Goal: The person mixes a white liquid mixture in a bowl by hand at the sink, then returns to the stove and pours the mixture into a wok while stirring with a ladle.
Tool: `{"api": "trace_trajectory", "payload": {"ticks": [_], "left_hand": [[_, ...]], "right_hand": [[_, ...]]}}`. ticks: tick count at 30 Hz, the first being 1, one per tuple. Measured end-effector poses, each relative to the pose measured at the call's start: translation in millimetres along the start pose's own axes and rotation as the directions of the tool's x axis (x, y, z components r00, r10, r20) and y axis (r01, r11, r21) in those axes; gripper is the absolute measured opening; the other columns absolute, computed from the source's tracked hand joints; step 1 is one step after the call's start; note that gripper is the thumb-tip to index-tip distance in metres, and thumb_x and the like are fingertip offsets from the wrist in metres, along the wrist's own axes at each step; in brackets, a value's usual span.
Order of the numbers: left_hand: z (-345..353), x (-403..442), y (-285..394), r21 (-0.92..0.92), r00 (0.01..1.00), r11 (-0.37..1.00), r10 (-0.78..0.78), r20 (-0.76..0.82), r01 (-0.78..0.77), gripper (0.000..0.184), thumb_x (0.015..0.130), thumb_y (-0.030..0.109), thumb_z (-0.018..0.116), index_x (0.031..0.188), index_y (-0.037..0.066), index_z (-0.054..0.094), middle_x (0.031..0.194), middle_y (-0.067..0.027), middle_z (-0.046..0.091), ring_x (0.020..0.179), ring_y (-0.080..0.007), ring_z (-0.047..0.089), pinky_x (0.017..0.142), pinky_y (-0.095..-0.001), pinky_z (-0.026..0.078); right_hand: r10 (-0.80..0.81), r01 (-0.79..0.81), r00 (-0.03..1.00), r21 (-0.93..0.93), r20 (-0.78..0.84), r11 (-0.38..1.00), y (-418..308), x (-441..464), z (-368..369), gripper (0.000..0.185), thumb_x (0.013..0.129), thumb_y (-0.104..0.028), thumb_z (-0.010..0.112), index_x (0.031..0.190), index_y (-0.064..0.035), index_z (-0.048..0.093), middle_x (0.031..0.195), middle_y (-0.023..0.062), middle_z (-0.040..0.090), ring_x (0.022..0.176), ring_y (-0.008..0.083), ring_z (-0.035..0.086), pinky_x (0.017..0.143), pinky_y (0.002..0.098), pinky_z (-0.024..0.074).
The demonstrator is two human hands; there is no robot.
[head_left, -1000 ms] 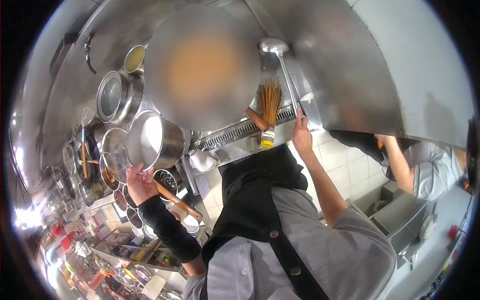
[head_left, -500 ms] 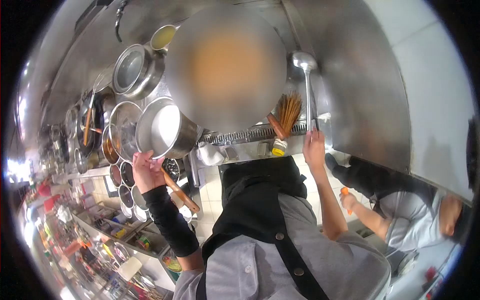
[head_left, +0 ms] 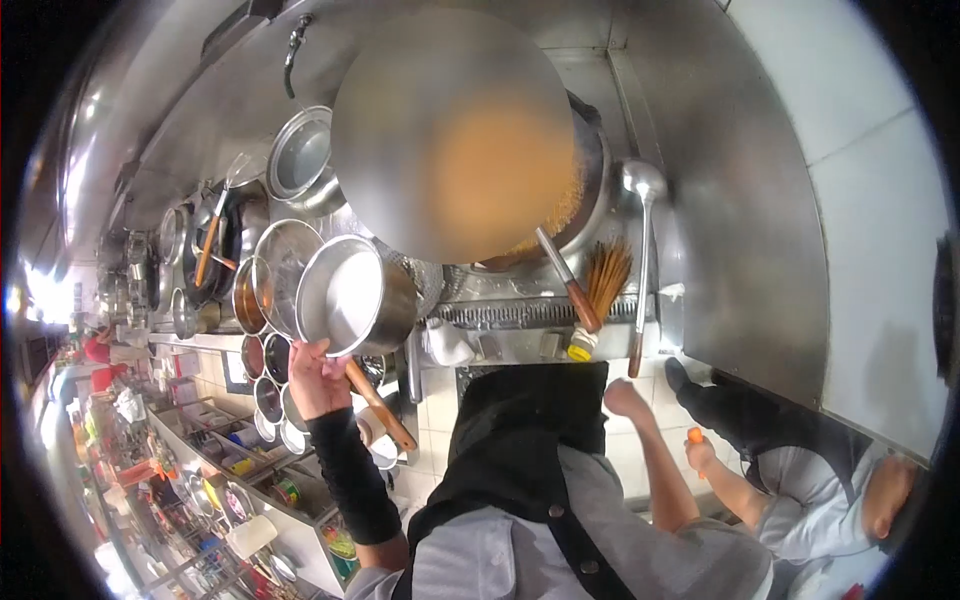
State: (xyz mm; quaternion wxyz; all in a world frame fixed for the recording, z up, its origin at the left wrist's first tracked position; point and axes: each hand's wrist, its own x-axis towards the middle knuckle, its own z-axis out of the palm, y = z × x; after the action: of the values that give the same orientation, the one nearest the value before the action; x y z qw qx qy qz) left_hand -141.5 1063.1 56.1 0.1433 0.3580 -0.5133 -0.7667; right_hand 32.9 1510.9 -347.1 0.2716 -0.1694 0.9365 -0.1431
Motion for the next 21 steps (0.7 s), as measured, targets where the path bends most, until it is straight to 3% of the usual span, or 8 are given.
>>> {"api": "trace_trajectory", "payload": {"ticks": [1, 2, 5, 6, 9, 13, 15, 21], "left_hand": [[7, -5, 4, 0.011, 1.000, 1.000, 0.007, -0.006, -0.007, 0.014, 0.084, -0.001, 0.053, 0.084, 0.012, 0.047, 0.065, 0.0023, 0.048, 0.049, -0.0072, 0.048, 0.050, -0.0224, 0.052], [5, -2, 6, 0.012, 1.000, 1.000, 0.013, -0.018, -0.012, 0.015, 0.083, -0.001, 0.053, 0.084, 0.012, 0.047, 0.065, 0.0025, 0.048, 0.049, -0.0072, 0.047, 0.050, -0.0223, 0.052], [4, -3, 10, 0.002, 0.993, 1.000, 0.010, -0.114, -0.010, 0.017, 0.082, -0.003, 0.054, 0.083, 0.012, 0.048, 0.066, 0.0025, 0.050, 0.049, -0.0072, 0.046, 0.048, -0.0217, 0.050], [-10, 7, 6, -0.032, 0.998, 0.999, -0.003, -0.062, 0.001, 0.013, 0.084, -0.001, 0.054, 0.084, 0.011, 0.050, 0.068, 0.0015, 0.054, 0.050, -0.0077, 0.050, 0.049, -0.0217, 0.053], [-42, 23, 3, -0.058, 0.995, 0.998, -0.001, 0.101, 0.007, 0.007, 0.089, 0.001, 0.055, 0.088, 0.008, 0.053, 0.069, -0.0007, 0.057, 0.053, -0.0103, 0.058, 0.053, -0.0233, 0.059], [-50, 29, 4, -0.054, 0.987, 0.998, 0.041, 0.157, -0.033, 0.006, 0.090, 0.000, 0.053, 0.094, 0.005, 0.053, 0.074, -0.0041, 0.061, 0.057, -0.0132, 0.064, 0.056, -0.0244, 0.061], [-61, 30, 5, -0.123, 0.958, 0.992, 0.031, 0.285, 0.004, 0.012, 0.089, -0.002, 0.053, 0.100, 0.003, 0.052, 0.082, -0.0071, 0.065, 0.061, -0.0143, 0.066, 0.057, -0.0244, 0.062], [-70, 26, 0, -0.070, 0.981, 0.997, 0.029, 0.190, -0.016, 0.017, 0.087, -0.003, 0.054, 0.103, 0.003, 0.053, 0.084, -0.0073, 0.066, 0.061, -0.0136, 0.066, 0.055, -0.0235, 0.061]], "right_hand": [[0.303, -0.274, 0.949, 0.256, -0.083, 0.927, -4, 11, 44, 0.015, 0.067, -0.022, 0.067, 0.064, -0.0070, 0.068, 0.065, 0.0120, 0.064, 0.065, 0.0291, 0.064, 0.062, 0.0434, 0.0505], [0.488, -0.447, 0.873, 0.377, -0.017, 0.812, -21, 26, 44, 0.019, 0.070, -0.023, 0.067, 0.065, -0.0050, 0.068, 0.067, 0.0141, 0.064, 0.068, 0.0304, 0.065, 0.066, 0.0437, 0.0521], [0.268, -0.267, 0.963, 0.060, -0.015, 0.962, 25, 100, 168, 0.027, 0.077, -0.029, 0.067, 0.088, -0.0041, 0.069, 0.085, 0.0161, 0.067, 0.084, 0.0294, 0.066, 0.079, 0.0437, 0.0533], [0.325, -0.151, 0.900, 0.490, -0.292, 0.858, 18, 116, 161, 0.031, 0.079, -0.032, 0.067, 0.096, -0.0053, 0.066, 0.090, 0.0144, 0.067, 0.089, 0.0279, 0.065, 0.081, 0.0433, 0.0528], [0.671, -0.308, 0.729, 0.810, -0.136, 0.499, -3, 155, 168, 0.031, 0.079, -0.031, 0.066, 0.097, -0.0056, 0.066, 0.091, 0.0142, 0.067, 0.089, 0.0278, 0.065, 0.081, 0.0432, 0.0526], [0.836, -0.334, 0.548, 0.923, 0.026, 0.191, -18, 187, 173, 0.031, 0.080, -0.031, 0.066, 0.098, -0.0059, 0.066, 0.091, 0.0138, 0.067, 0.089, 0.0277, 0.065, 0.081, 0.0431, 0.0524], [0.850, -0.319, 0.524, 0.937, 0.052, 0.139, -15, 192, 173, 0.031, 0.080, -0.031, 0.066, 0.098, -0.0060, 0.066, 0.091, 0.0137, 0.067, 0.089, 0.0276, 0.065, 0.081, 0.0431, 0.0523], [0.835, -0.298, 0.530, 0.954, 0.149, 0.018, 5, 201, 169, 0.030, 0.081, -0.030, 0.065, 0.100, -0.0065, 0.065, 0.092, 0.0132, 0.067, 0.089, 0.0274, 0.065, 0.080, 0.0429, 0.0520]]}}
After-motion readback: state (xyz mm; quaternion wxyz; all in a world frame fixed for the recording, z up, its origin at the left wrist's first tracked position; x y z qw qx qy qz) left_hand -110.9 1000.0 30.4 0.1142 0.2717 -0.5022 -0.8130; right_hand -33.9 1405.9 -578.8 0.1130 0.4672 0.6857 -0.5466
